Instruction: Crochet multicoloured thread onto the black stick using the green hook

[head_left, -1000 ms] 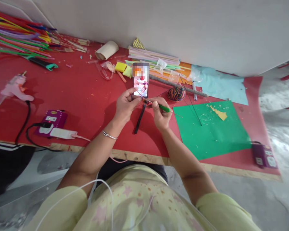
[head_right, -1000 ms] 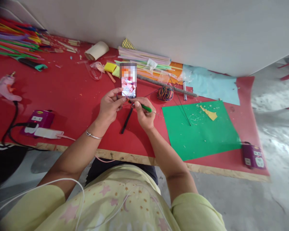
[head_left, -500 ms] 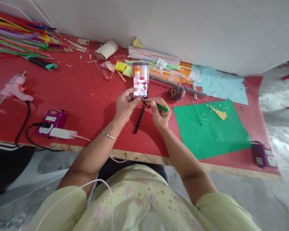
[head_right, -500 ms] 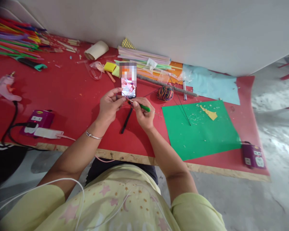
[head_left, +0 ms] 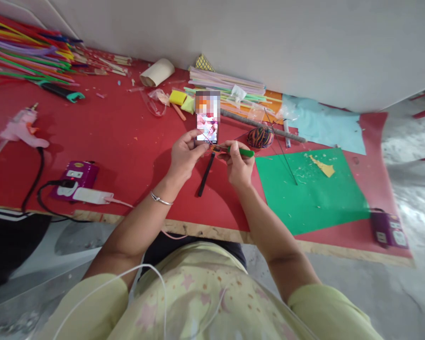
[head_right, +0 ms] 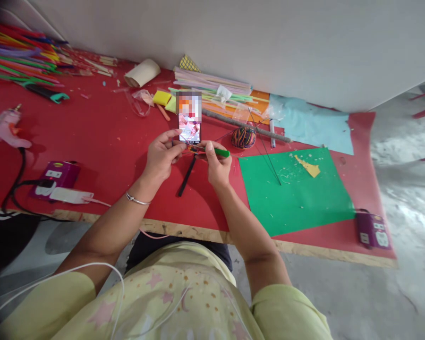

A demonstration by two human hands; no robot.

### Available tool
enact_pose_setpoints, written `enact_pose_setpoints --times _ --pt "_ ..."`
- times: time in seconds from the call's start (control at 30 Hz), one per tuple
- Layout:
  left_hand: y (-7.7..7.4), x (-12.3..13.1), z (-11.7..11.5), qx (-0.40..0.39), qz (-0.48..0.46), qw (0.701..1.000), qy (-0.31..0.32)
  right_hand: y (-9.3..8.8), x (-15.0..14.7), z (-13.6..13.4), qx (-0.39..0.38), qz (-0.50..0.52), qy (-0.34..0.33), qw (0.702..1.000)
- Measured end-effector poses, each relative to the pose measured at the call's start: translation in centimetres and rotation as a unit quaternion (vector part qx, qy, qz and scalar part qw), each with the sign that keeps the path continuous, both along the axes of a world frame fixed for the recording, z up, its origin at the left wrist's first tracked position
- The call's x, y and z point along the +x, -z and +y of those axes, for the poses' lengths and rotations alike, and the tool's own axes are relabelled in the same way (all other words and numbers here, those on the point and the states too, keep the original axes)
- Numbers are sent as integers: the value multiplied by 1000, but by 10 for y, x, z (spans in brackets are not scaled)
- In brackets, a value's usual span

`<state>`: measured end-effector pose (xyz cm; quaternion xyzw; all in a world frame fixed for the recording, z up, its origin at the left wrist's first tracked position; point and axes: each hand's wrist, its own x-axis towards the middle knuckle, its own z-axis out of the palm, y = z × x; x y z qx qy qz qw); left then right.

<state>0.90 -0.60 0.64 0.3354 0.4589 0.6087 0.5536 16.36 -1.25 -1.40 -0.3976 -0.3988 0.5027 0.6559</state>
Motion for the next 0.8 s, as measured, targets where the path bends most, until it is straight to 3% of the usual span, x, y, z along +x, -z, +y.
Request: enact_pose_setpoints --times 0.8 --pt "-3 0 0 5 21 1000 -8 -4 3 -1 -30 8 -83 996"
